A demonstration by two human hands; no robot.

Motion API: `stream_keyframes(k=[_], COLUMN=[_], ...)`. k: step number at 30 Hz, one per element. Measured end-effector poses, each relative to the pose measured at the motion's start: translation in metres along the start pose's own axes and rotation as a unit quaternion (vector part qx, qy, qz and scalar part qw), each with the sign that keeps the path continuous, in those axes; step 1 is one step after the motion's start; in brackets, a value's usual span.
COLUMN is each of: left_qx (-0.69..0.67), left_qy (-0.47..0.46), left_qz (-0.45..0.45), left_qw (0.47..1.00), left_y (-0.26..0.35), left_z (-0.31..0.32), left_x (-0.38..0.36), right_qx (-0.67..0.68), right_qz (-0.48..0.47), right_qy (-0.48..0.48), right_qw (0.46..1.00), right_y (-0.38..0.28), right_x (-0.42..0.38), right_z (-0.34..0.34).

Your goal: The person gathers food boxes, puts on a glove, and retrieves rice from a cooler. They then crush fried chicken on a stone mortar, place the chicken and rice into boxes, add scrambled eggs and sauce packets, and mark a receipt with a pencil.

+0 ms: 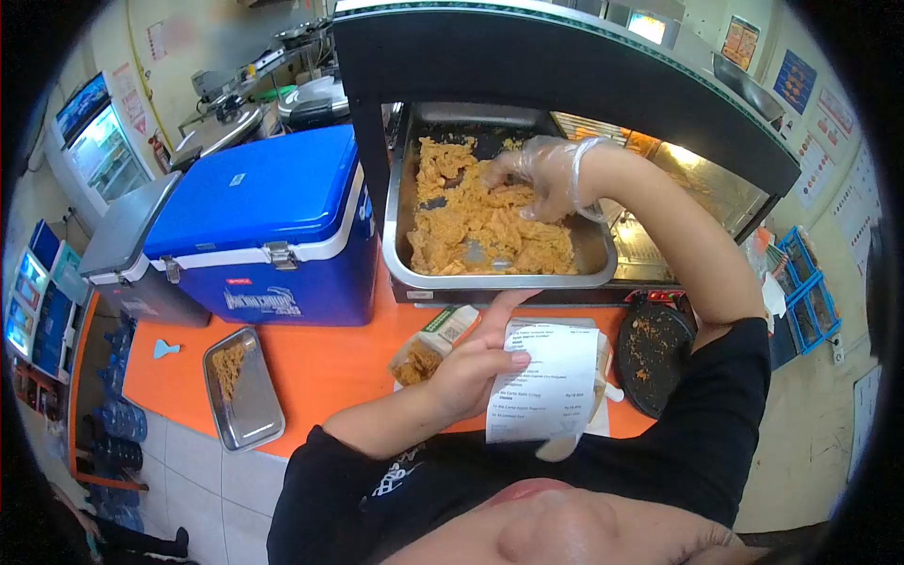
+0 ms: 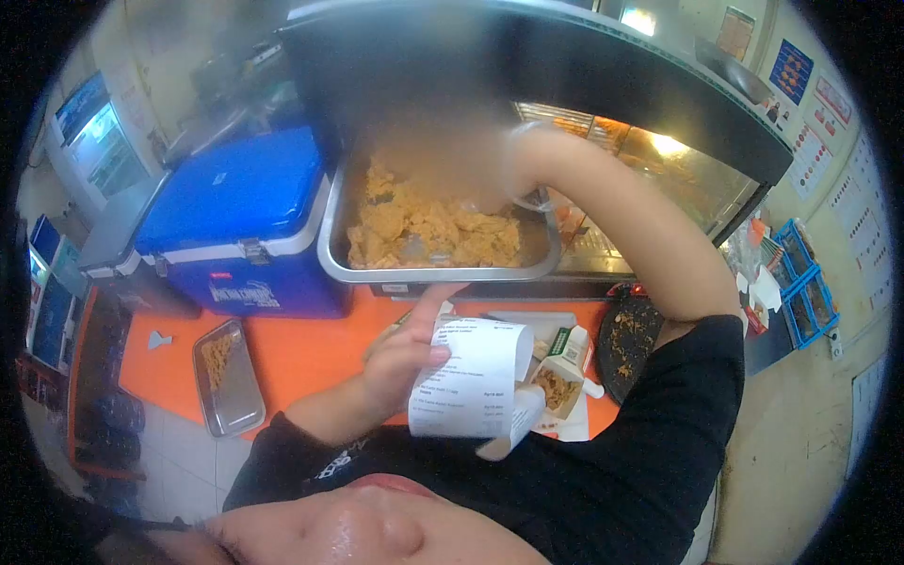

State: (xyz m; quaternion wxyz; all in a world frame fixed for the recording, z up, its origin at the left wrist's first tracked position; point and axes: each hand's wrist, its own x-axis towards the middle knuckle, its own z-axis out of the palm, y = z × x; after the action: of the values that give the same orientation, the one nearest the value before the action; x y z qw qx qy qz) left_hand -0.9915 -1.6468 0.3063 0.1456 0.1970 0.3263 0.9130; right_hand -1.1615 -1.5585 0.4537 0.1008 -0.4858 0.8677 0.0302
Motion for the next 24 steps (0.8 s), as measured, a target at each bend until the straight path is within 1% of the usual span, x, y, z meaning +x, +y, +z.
stream_keyframes(k=[1,3,4,5,7,8,9,10,11,12,13,16,17,18,19,20,21,23,24], left_qx=[-0.005,-0.015,-0.005,0.006,0.002,-0.022,-0.046,-0.047,-0.022,0.003,0.004,0.004,-0.015,-0.034,-0.035,-0.038,-0.041,-0.043,-0.043], left_qy=[-0.004,-0.004,0.024,0.051,0.049,0.024,0.0,0.001,0.022,0.044,0.045,0.047,0.024,0.0,0.001,0.005,0.009,0.012,0.014], left_qz=[-0.01,-0.019,-0.021,-0.023,-0.023,-0.02,-0.017,-0.019,-0.015,-0.01,-0.011,-0.011,-0.008,-0.005,-0.005,-0.006,-0.006,-0.002,0.001], left_qw=[1.0,1.0,0.999,0.998,0.999,0.999,0.999,0.999,0.999,0.999,0.999,0.999,1.0,0.999,0.999,0.999,0.999,0.999,0.999], left_y=[0.0,-0.002,-0.003,-0.004,-0.007,-0.008,-0.009,-0.009,-0.009,-0.008,-0.008,-0.008,-0.009,-0.009,-0.009,-0.01,-0.01,-0.01,-0.011], left_z=[-0.001,0.0,0.003,0.005,0.0,-0.004,-0.005,-0.002,0.003,0.005,0.005,0.0,-0.004,-0.006,-0.007,-0.007,-0.008,-0.007,-0.007], left_x=[0.0,-0.003,-0.003,-0.003,-0.003,-0.003,-0.003,-0.003,-0.002,-0.002,-0.002,-0.003,-0.004,-0.005,-0.005,-0.005,-0.005,-0.004,-0.004], right_qx=[0.003,-0.083,-0.065,-0.062,-0.051,-0.058,-0.056,-0.06,-0.064,-0.026,-0.025,-0.056,-0.055,-0.086,-0.117,-0.137,-0.137,-0.125,-0.093], right_qz=[-0.002,-0.074,-0.115,-0.116,0.015,0.035,0.035,0.015,-0.006,-0.035,-0.036,0.013,0.011,0.002,-0.006,0.017,0.017,0.068,0.052], right_qy=[-0.006,-0.035,-0.006,-0.01,0.013,0.029,0.027,0.033,0.039,0.044,0.045,0.012,0.011,0.028,0.044,0.076,0.074,0.068,0.124], right_qw=[1.0,0.993,0.991,0.991,0.999,0.997,0.997,0.998,0.997,0.998,0.998,0.998,0.998,0.996,0.992,0.987,0.988,0.987,0.987], right_y=[-0.001,-0.003,0.013,0.029,0.05,0.03,0.017,0.007,-0.003,-0.012,-0.022,-0.04,-0.04,-0.039,-0.039,-0.041,-0.038,-0.024,-0.013], right_x=[0.001,0.002,0.005,0.011,0.02,0.014,0.015,0.018,0.019,0.018,0.018,0.02,0.02,0.019,0.018,0.015,0.016,0.018,0.018], right_z=[-0.001,-0.006,-0.002,0.0,0.002,-0.005,-0.003,-0.001,0.001,0.003,0.001,-0.005,-0.007,-0.008,-0.009,-0.01,-0.011,-0.013,-0.006])
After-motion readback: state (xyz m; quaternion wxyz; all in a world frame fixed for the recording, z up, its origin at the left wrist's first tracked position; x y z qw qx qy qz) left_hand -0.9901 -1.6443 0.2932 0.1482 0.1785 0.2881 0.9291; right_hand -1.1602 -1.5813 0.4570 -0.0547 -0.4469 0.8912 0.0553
